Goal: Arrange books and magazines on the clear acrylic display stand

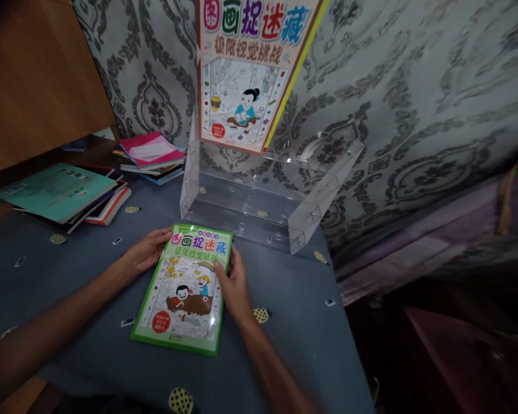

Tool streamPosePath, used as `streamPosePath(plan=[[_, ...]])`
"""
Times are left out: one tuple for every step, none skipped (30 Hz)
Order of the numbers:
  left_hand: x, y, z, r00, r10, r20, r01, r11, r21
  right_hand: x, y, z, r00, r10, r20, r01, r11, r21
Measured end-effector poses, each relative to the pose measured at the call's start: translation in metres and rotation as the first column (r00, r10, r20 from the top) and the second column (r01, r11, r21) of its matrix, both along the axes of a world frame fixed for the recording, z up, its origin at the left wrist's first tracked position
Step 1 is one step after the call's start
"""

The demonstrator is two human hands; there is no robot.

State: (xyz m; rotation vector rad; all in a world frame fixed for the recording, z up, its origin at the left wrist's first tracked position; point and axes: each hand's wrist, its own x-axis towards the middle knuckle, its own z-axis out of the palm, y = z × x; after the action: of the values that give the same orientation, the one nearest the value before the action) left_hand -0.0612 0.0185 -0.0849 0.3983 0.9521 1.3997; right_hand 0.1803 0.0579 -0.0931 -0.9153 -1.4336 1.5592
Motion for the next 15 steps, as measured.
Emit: streamPosePath(plan=[[0.001,0.000,0.001,1.000,0.006,0.014,-0.006,1.000,0.002,-0.001,-0.001,0.006,0.995,0.039,-0.092,-0.053,0.985,-0.162],[0.002,0.000,0.001,0.999,0.013,0.031,-0.013,1.000,0.005,-0.001,-0.003,0.011,0.984,0.062,-0.166,-0.111,0.945,-0.306],[0.004,0.000,0.003,0.999,0.023,0.048,-0.023,1.000,0.007,-0.001,-0.004,0.015,0.973,0.077,-0.219,-0.165,0.893,-0.419],[0.006,0.000,0.004,0.997,0.035,0.065,-0.036,0.999,0.010,-0.001,-0.005,0.019,0.965,0.071,-0.254,-0.195,0.840,-0.506],[0.007,0.000,0.005,0.996,0.043,0.080,-0.044,0.999,0.014,-0.001,-0.006,0.021,0.961,0.048,-0.273,-0.202,0.796,-0.571],[0.009,0.000,0.007,0.995,0.044,0.091,-0.046,0.999,0.020,-0.001,-0.006,0.022,0.960,0.017,-0.279,-0.194,0.760,-0.620],[0.011,0.000,0.008,0.994,0.039,0.098,-0.042,0.999,0.029,0.000,-0.005,0.022,0.961,-0.016,-0.275,-0.176,0.734,-0.656],[0.012,0.000,0.008,0.994,0.022,0.103,-0.027,0.999,0.039,0.000,-0.004,0.020,0.965,-0.045,-0.258,-0.150,0.711,-0.687],[0.013,0.000,0.009,0.994,0.010,0.108,-0.015,0.999,0.047,0.000,-0.003,0.018,0.970,-0.061,-0.233,-0.130,0.684,-0.718],[0.014,0.000,0.009,0.994,-0.001,0.114,-0.005,0.999,0.054,0.001,-0.002,0.015,0.975,-0.078,-0.209,-0.104,0.668,-0.736],[0.015,0.001,0.008,0.993,-0.010,0.120,0.003,0.998,0.060,0.002,-0.001,0.011,0.978,-0.097,-0.187,-0.078,0.661,-0.747],[0.015,0.000,0.008,0.992,-0.012,0.128,0.004,0.998,0.063,0.003,0.000,0.007,0.979,-0.115,-0.168,-0.052,0.656,-0.753],[0.016,0.000,0.007,0.991,-0.013,0.136,0.005,0.998,0.064,0.005,0.001,0.003,0.980,-0.130,-0.154,-0.031,0.655,-0.755],[0.017,0.000,0.006,0.989,-0.013,0.145,0.004,0.998,0.062,0.007,0.003,-0.001,0.981,-0.131,-0.145,-0.024,0.653,-0.757],[0.018,0.000,0.005,0.988,-0.013,0.155,0.004,0.998,0.059,0.010,0.004,-0.005,0.983,-0.121,-0.141,-0.029,0.650,-0.760]])
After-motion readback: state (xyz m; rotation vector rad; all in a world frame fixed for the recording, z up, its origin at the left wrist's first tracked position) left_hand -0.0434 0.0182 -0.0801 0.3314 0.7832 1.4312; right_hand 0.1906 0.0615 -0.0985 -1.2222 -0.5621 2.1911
